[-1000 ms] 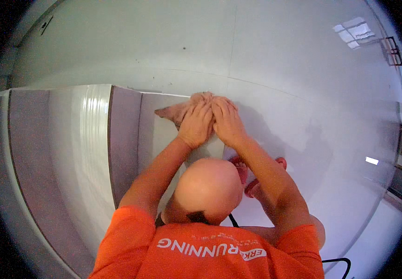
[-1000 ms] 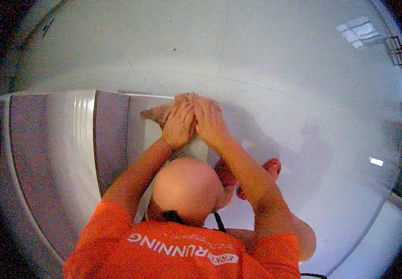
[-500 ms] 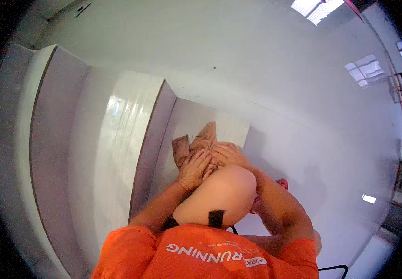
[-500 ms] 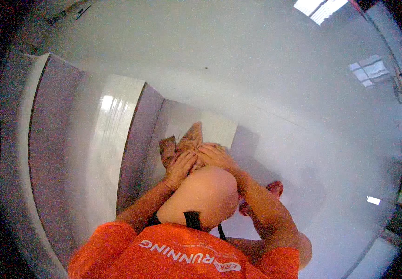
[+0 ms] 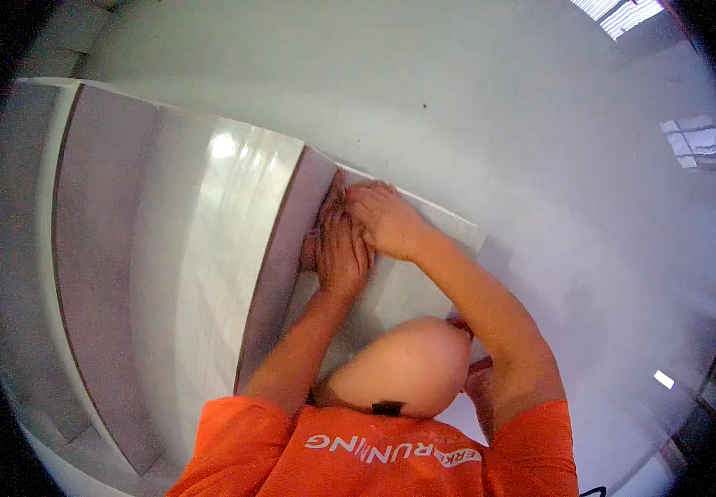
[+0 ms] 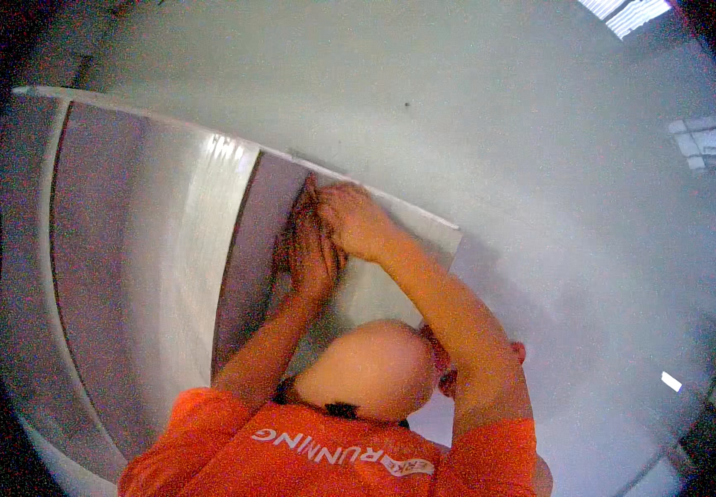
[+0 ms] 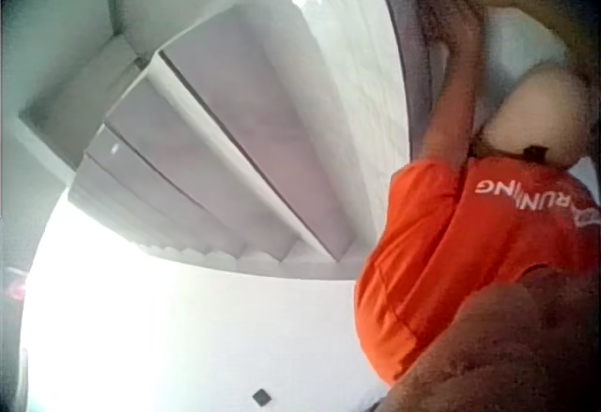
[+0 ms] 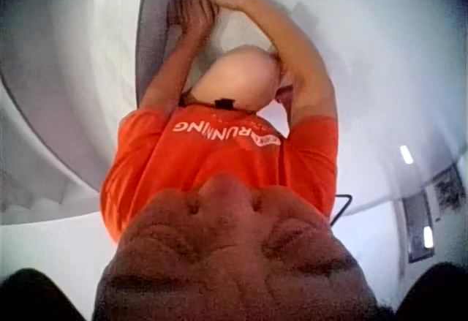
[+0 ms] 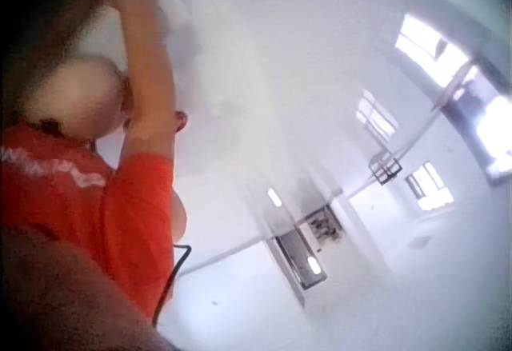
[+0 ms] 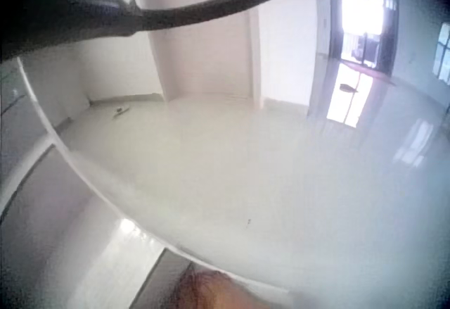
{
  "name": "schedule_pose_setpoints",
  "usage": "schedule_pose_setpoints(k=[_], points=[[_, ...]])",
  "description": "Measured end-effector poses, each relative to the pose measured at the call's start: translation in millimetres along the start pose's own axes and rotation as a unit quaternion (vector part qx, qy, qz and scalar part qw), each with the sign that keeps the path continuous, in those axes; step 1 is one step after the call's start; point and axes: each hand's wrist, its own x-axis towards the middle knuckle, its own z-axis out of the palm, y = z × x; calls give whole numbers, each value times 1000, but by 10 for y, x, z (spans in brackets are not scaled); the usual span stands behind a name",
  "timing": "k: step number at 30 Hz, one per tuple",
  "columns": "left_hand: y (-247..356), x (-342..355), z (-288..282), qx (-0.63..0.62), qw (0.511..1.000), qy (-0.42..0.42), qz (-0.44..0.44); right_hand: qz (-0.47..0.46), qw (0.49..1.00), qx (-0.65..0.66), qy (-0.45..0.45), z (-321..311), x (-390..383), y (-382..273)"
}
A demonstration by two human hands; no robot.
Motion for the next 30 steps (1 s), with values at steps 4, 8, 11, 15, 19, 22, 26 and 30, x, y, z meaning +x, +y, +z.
schedule_pose_setpoints(k=[4,8,11,15,19,22,26,30], points=[[-80,302,32,-20,998,59,10,207,963,168,-27,-180,258,7],[-126,525,93,25,998,31,47,129,987,52,82,-21,123,123],[-376,413,163,13,998,-25,64,101,988,37,107,-111,-27,-67],[-405,2,229,11,991,-74,110,69,997,-27,10,-132,-419,-193],[-431,-336,345,31,977,-120,174,101,993,-43,-33,165,-1079,-204],[-520,-580,433,50,955,-182,228,126,979,0,-160,62,-1203,-277],[-405,-527,172,16,947,-215,239,70,991,-26,-109,219,-1308,-56],[-340,-723,98,2,984,-120,129,86,994,-23,-63,202,-1133,-454]])
